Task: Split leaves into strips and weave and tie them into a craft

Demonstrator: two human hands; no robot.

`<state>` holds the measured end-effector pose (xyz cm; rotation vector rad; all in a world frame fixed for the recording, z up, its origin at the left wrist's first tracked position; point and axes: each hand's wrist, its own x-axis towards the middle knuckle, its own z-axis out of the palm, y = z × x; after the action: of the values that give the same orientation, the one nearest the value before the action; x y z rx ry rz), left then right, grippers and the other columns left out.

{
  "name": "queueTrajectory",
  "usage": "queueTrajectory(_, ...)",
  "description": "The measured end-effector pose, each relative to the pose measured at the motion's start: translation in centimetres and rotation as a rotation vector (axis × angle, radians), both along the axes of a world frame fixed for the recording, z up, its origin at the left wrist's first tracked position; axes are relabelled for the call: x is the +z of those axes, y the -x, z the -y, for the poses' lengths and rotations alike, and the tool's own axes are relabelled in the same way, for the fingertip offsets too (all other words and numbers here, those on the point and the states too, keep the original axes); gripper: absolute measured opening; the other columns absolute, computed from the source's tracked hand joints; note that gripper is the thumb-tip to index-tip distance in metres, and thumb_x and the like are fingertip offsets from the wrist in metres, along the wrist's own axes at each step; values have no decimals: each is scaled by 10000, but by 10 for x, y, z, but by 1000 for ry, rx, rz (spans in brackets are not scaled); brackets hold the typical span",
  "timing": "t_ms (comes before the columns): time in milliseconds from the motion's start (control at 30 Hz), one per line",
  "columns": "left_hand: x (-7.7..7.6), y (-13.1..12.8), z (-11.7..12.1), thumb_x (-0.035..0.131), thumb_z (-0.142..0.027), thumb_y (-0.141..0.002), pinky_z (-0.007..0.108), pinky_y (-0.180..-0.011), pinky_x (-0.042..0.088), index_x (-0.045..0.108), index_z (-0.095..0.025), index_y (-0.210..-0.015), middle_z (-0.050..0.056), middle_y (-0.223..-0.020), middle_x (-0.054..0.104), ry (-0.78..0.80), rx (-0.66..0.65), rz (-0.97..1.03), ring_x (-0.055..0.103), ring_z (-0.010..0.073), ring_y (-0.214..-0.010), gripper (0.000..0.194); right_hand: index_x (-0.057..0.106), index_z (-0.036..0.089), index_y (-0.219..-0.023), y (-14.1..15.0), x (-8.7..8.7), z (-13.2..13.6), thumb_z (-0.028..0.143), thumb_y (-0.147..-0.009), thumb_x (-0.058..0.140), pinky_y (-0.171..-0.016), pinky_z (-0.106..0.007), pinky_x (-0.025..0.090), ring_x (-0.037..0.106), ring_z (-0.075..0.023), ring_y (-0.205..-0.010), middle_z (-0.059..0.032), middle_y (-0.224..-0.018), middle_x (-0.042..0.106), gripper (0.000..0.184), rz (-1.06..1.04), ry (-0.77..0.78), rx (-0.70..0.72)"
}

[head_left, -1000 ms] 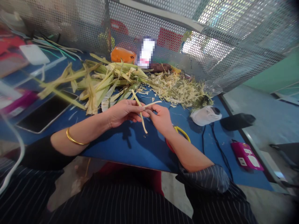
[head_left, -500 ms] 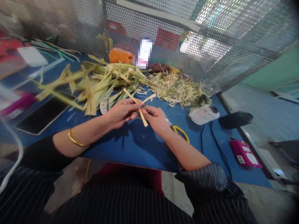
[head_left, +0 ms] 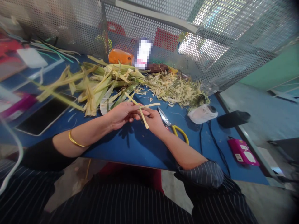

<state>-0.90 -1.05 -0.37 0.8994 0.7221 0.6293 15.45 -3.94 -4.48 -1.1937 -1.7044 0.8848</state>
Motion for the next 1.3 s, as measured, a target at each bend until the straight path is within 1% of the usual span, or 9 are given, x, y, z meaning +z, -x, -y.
queueTrajectory(67,-1,-1,0,592,-136,-860,132,-370,329,602,-107,-912,133,-919,751,-41,18,-5,574,61,-493,60,744,238,-937,-1,4,0,312,-879,549,-885,-348,468,658,-216,-953,-39,-976,740,216,29,-11,-27)
queueTrajectory(233,-1,2,-5,511,-261,-934,152,-372,347,579,-142,-988,108,-906,751,-147,133,-30,610,87,-484,147,717,198,-809,-6,13,-1,424,-901,515,-806,-309,442,617,-174,-832,-33,-846,709,316,9,-65,-308)
queueTrajectory(433,-4,2,-7,537,-202,-910,146,-360,313,602,-118,-971,102,-855,741,-205,160,-58,584,69,-456,122,659,172,-677,1,15,6,453,-839,595,-619,-263,368,484,-120,-614,22,-604,565,331,65,111,-133)
queueTrajectory(600,-6,0,-6,565,-120,-862,152,-361,307,606,-96,-918,86,-771,729,-227,230,-44,521,50,-419,73,603,188,-663,4,16,8,348,-862,552,-740,-280,415,582,-153,-761,-15,-739,653,260,53,76,-17)
queueTrajectory(700,-6,0,-6,577,-106,-848,152,-350,283,622,-94,-923,76,-751,722,-187,249,-46,497,44,-405,88,578,191,-622,2,22,8,292,-849,546,-700,-274,408,581,-151,-704,-6,-670,626,250,146,75,-7)
queueTrajectory(833,-2,3,-7,545,-203,-896,148,-367,320,669,-109,-924,100,-813,733,-98,194,-63,541,53,-446,158,593,192,-613,-4,31,10,324,-865,555,-653,-278,391,537,-137,-634,3,-633,600,287,295,-83,-112)
queueTrajectory(1000,2,3,-3,555,-295,-895,148,-364,322,716,-113,-940,132,-820,745,-115,2,-152,550,62,-443,247,647,202,-753,-11,35,7,375,-873,579,-777,-308,434,573,-158,-782,-26,-793,644,221,213,-340,-376)
queueTrajectory(1167,0,1,6,620,-302,-845,150,-371,317,719,-102,-919,153,-848,751,-193,-175,-219,550,60,-438,235,661,212,-773,-9,32,3,401,-829,620,-691,-293,455,549,-139,-679,0,-717,637,201,-51,29,-124)
queueTrajectory(1300,-1,2,8,682,-301,-792,161,-391,341,731,-119,-893,135,-841,755,-244,-204,-266,556,63,-449,213,541,207,-608,-4,27,6,353,-778,663,-584,-265,393,447,-108,-576,36,-588,520,255,-151,69,-180)
